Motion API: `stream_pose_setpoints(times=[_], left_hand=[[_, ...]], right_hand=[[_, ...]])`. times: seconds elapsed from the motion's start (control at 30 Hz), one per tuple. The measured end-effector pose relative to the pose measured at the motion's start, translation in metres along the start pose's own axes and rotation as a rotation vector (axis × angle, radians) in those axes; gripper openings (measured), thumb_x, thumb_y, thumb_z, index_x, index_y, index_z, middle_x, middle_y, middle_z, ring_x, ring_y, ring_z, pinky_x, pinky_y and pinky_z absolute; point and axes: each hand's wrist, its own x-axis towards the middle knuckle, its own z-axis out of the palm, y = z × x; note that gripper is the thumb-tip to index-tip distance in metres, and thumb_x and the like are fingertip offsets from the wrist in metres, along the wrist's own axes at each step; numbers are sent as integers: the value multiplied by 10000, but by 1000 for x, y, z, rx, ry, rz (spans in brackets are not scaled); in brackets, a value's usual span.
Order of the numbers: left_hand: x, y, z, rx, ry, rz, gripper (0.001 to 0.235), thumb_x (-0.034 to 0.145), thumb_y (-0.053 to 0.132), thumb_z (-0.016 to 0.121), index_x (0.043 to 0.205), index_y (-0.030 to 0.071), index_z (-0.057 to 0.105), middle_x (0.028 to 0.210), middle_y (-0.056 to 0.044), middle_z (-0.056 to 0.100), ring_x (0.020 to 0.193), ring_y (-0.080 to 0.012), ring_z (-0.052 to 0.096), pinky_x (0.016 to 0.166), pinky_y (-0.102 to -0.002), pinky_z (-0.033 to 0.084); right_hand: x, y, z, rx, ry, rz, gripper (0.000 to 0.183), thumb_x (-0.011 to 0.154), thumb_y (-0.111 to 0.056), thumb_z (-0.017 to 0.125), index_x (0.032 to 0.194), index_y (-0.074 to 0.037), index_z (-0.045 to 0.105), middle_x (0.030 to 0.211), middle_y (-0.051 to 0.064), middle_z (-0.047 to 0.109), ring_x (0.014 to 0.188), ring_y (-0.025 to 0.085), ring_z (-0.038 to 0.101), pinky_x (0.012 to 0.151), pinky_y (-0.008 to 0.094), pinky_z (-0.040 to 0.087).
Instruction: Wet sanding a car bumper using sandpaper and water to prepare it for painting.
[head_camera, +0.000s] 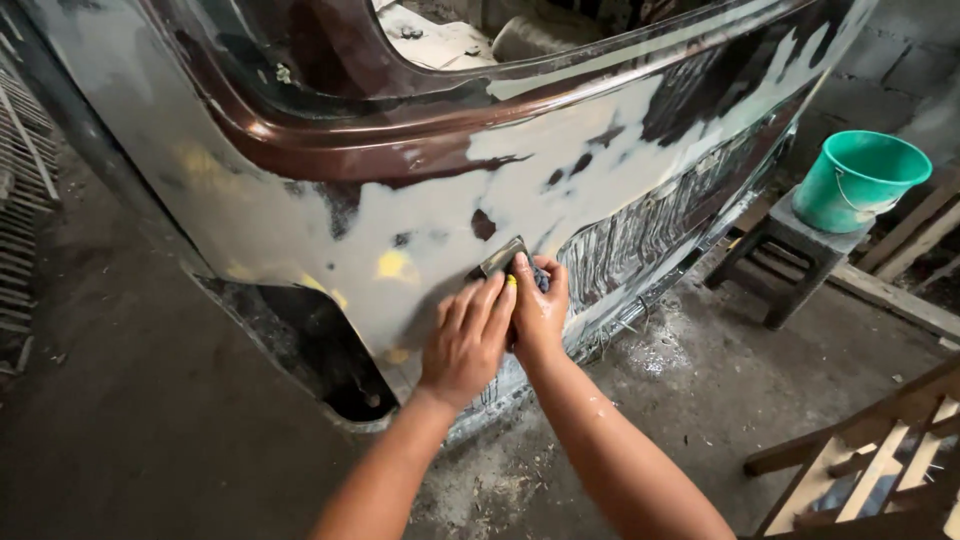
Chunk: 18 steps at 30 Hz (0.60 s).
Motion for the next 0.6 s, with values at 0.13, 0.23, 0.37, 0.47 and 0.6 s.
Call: stream_pose_setpoints(times=[0.13,0.23,0.37,0.47,0.6], left_hand=[[-31,16,32,-545,-31,-480,406,1005,202,557,1379,44,552,1334,-156,616,1222,-324,598,1041,-393,477],[-28,23,47,-1112,-94,-932,492,995,292,560,1416,42,511,1173,-126,688,1038,-213,659,924,-338,522],[-34,27,81,-1662,149,-1132,452,1035,325,570,1390,49,526,1282,-67,616,1156,-131,571,1006,-305,458],[-22,28,74,-1770,181,-1263,423,1028,301,568,1355,33,579,1260,-62,644,1142,-139,597,993,-304,477],[-56,23,127,-1881,35,-1379,362,1076,125,573,1417,8,604,983,-129,489,858,-256,467,717,-418,406]], right_hand=[[1,2,8,-40,69,110,311,920,-304,730,1076,-120,533,876,11,596,750,111,550,604,276,479],[1,12,9,-57,67,43,304,983,-311,720,1078,-96,527,913,26,586,803,91,537,671,261,486],[5,23,6,-136,114,-218,254,978,-222,734,1052,-83,535,909,34,576,825,123,531,724,278,460],[2,14,5,-202,53,-444,212,987,-155,750,999,-37,575,924,9,602,860,97,547,776,248,486],[-1,-27,7,-275,-41,-217,139,917,-137,740,917,-28,655,774,-11,646,692,69,588,633,235,501]])
